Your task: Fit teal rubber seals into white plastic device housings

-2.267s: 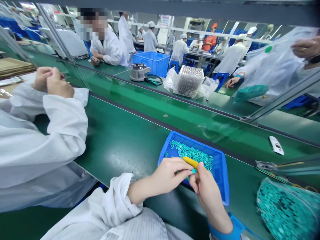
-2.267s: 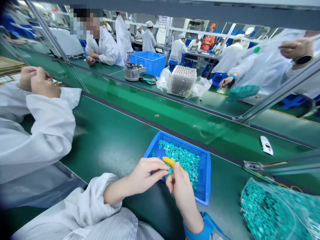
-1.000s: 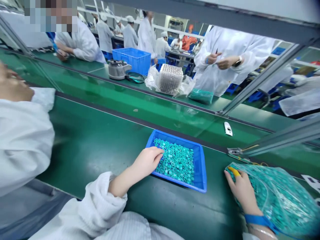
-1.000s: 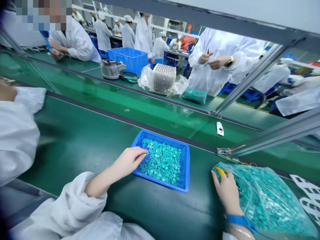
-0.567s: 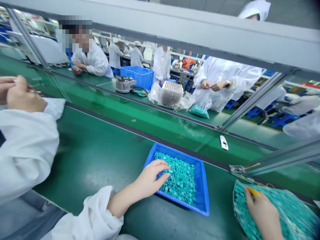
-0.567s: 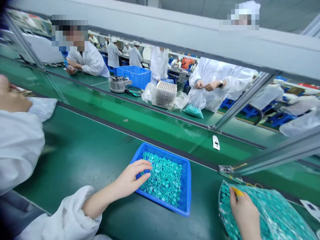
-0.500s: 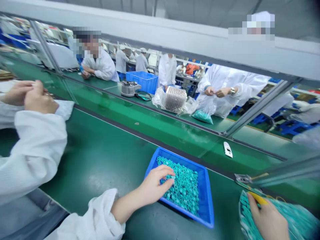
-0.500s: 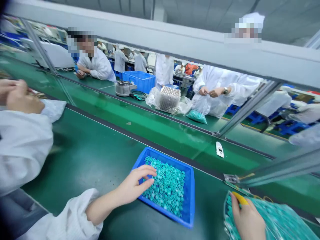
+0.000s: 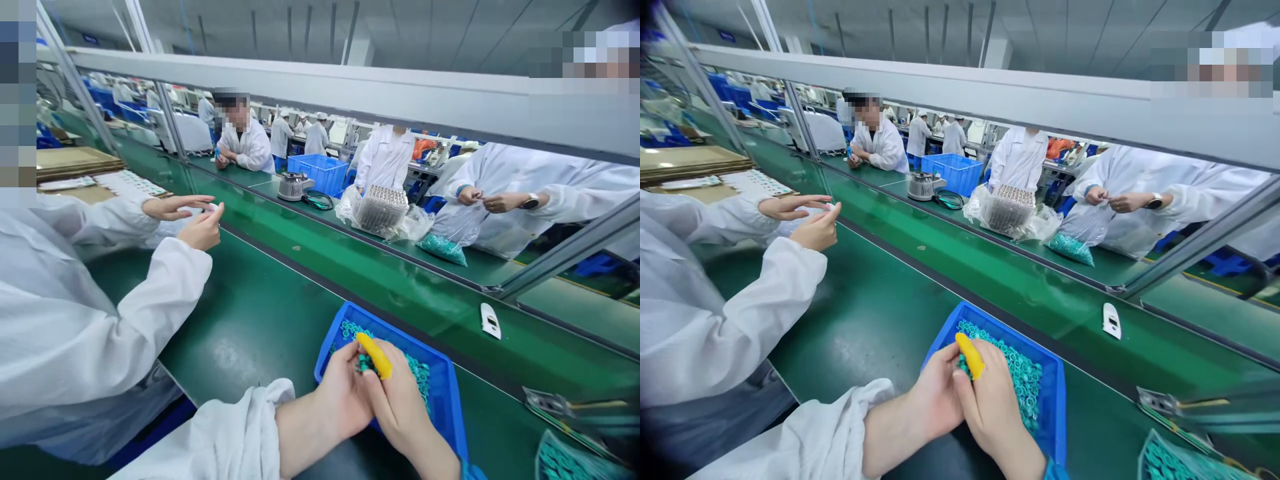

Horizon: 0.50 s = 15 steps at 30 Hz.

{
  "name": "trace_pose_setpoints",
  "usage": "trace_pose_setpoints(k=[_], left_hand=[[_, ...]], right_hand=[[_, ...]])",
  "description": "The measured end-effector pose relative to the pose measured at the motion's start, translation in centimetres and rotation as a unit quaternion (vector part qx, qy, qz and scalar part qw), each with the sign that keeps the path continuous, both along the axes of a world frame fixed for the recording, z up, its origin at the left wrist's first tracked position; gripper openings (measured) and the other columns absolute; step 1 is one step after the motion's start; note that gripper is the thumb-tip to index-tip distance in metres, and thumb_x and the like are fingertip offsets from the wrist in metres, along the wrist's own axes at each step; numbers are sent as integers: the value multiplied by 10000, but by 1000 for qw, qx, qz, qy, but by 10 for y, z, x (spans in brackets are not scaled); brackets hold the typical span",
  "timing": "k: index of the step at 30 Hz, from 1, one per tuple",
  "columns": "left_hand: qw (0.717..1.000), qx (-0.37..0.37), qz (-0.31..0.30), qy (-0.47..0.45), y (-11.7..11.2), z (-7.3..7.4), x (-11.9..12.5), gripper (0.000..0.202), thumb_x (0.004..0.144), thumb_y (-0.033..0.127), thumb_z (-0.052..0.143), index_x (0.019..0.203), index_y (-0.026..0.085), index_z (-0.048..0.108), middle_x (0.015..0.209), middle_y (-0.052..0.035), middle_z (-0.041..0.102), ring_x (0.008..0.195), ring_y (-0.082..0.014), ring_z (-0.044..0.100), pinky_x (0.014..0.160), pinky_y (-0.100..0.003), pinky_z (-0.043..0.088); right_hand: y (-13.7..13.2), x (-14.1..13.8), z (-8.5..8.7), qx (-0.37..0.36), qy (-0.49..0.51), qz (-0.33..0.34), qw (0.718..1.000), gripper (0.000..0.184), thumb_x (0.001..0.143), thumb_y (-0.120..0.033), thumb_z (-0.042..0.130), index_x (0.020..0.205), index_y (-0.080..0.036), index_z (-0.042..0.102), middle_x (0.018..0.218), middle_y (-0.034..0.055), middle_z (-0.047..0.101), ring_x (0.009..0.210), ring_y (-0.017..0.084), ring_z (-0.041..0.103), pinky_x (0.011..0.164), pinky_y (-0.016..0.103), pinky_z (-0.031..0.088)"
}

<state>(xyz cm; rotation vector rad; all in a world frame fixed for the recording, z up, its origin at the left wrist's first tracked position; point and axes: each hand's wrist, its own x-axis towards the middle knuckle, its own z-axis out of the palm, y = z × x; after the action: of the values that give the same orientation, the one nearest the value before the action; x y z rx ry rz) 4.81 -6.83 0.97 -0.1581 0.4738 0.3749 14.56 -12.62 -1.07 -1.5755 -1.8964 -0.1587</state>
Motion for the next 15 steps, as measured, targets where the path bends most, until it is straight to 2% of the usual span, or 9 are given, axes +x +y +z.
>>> trace_pose_setpoints(k=[3,6,8,12,15], left_hand=[[1000,-9,27,-3,2,1,-6,272,915,278,389,804,119,580,634,-22,614,547,-121,575,645,-244,438],[999,10,34,-12,3,-1,-10,225,892,225,411,825,102,587,691,-45,648,623,-143,620,681,-259,461],[999,15,30,-16,4,-2,-13,197,866,195,429,844,93,596,737,-61,664,680,-158,638,695,-262,469],[1000,14,20,-9,3,-3,-17,162,829,166,466,835,86,607,721,-54,657,669,-151,630,676,-244,467],[1000,13,14,-6,2,-4,-18,161,825,150,471,842,68,608,731,-63,657,667,-141,626,688,-232,464]], right_hand=[[-5,6,-2,18,39,-15,999,365,945,-275,349,1290,-212,450,1211,115,580,1126,252,545,909,447,477],[-10,10,3,-1,58,-11,998,347,937,-233,375,1275,-235,453,1200,92,586,1126,226,551,914,405,489],[-11,11,8,-16,42,-15,999,323,918,-232,432,1238,-233,479,1196,92,577,1129,222,545,922,392,491],[-11,9,15,-40,-13,-15,999,327,882,-251,507,1207,-220,496,1215,105,559,1148,237,526,919,410,499],[-9,8,15,-21,-47,-13,999,294,869,-242,516,1161,-209,524,1149,104,607,1101,245,562,890,420,516]])
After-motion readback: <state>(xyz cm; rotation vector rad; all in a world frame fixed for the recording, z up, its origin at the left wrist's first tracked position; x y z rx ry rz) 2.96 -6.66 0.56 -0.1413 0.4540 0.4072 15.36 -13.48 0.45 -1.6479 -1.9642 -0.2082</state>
